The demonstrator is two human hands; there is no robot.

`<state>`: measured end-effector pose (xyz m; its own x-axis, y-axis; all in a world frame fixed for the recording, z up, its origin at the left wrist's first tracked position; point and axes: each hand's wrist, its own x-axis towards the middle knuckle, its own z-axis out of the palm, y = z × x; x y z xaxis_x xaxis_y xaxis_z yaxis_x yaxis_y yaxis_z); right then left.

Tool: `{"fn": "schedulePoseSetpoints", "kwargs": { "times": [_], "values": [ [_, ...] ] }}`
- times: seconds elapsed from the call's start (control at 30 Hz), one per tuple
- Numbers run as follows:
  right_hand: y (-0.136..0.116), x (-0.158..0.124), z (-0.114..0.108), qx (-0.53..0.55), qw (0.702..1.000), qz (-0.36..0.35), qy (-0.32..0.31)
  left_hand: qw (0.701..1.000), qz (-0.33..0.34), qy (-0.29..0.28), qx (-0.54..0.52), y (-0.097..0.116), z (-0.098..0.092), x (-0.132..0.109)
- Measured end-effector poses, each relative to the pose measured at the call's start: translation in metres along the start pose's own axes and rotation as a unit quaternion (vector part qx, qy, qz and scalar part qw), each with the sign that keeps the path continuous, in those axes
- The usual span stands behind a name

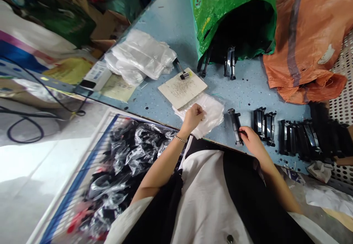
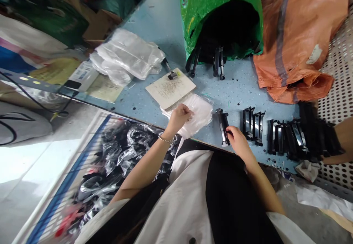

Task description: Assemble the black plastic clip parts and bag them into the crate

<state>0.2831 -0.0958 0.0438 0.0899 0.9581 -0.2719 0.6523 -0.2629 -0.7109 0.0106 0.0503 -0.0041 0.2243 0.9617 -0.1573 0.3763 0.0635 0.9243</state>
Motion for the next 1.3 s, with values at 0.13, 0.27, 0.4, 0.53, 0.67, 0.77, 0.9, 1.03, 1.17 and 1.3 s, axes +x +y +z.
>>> {"fn": "schedulePoseSetpoints", "kwargs": {
  "times": [0.13, 0.27, 0.4, 0.53, 0.67, 0.77, 0.9, 1.03, 1.17, 1.3],
  "values": [
    [-0.015, 0.006, 0.02, 0.373, 0.922, 0.087, -0.063, 0.988, 0.128, -0.026, 0.088, -0.006, 0.006, -0.005],
    [-0.034, 0.018, 0.055, 0.598, 0.755, 0.201, -0.18, 0.981, 0.161, -0.039, 0.104, -0.015, 0.006, -0.008],
    [-0.037, 0.036, 0.079, 0.645, 0.687, 0.261, -0.209, 0.964, 0.225, -0.019, 0.137, -0.009, -0.006, -0.021],
    [-0.044, 0.043, 0.086, 0.601, 0.769, 0.175, -0.133, 0.911, 0.367, -0.075, 0.174, 0.018, -0.005, -0.057],
    [-0.061, 0.035, 0.074, 0.415, 0.909, 0.033, -0.007, 0.885, 0.414, -0.129, 0.17, 0.045, 0.009, -0.09],
    [-0.074, 0.016, 0.058, 0.273, 0.96, -0.05, -0.042, 0.896, 0.392, -0.098, 0.185, 0.063, 0.0, -0.11],
    [-0.079, -0.006, 0.035, 0.272, 0.941, -0.065, -0.19, 0.922, 0.297, -0.104, 0.225, 0.074, -0.061, -0.139],
    [-0.053, 0.005, 0.001, 0.093, 0.994, -0.024, -0.054, 0.911, 0.108, -0.21, 0.338, 0.033, -0.124, -0.138],
    [-0.02, 0.037, -0.043, -0.232, 0.955, 0.14, 0.118, 0.826, -0.119, -0.204, 0.511, -0.016, -0.134, -0.111],
    [-0.015, 0.055, -0.053, -0.292, 0.931, 0.197, 0.099, 0.874, -0.059, -0.135, 0.463, -0.007, -0.096, -0.09]
  ]
}}
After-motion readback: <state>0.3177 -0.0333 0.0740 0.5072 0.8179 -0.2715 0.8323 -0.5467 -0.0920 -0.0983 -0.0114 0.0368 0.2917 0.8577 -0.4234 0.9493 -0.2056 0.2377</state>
